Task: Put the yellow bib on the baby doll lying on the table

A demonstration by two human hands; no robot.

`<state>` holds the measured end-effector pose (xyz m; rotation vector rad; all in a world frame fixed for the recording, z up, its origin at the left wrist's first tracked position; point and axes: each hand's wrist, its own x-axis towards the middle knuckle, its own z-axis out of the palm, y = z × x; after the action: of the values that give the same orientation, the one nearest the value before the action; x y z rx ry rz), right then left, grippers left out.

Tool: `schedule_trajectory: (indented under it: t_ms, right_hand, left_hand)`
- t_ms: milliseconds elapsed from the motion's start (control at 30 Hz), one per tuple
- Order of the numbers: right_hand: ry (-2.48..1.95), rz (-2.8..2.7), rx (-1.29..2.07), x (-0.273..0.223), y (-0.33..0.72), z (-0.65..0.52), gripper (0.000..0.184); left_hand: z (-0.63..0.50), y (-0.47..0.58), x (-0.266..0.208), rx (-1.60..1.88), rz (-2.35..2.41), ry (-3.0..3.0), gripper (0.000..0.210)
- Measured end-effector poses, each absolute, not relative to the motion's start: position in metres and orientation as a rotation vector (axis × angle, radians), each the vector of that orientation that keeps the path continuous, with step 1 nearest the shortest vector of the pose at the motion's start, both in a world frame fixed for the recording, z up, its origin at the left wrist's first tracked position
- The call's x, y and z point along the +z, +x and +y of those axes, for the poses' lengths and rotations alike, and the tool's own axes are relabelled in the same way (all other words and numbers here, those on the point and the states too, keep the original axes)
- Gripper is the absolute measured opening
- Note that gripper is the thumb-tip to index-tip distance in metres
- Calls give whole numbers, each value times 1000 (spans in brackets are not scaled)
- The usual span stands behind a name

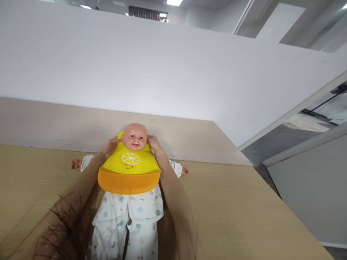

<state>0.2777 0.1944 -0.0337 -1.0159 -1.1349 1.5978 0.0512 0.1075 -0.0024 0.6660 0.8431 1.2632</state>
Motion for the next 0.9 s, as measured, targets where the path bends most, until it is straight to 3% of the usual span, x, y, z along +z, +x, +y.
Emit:
schedule_trajectory:
  t_ms: [233,500,733,900]
  right_hand:
    - [-1002,-1090,1863,-38,276,206,10]
    - [-939,-1228,1742,-43,281,199,34]
    - [-832,-1145,1821,-38,278,190,35]
    - [-869,-1135,1810,-38,277,186,29]
  left_hand:
    - [108,52,-12,1287,858,678,35]
    - [107,54,-14,1273,810,679,44]
    - [113,59,-21,1239,957,665,36]
    - [114,58,-24,1227,997,702,43]
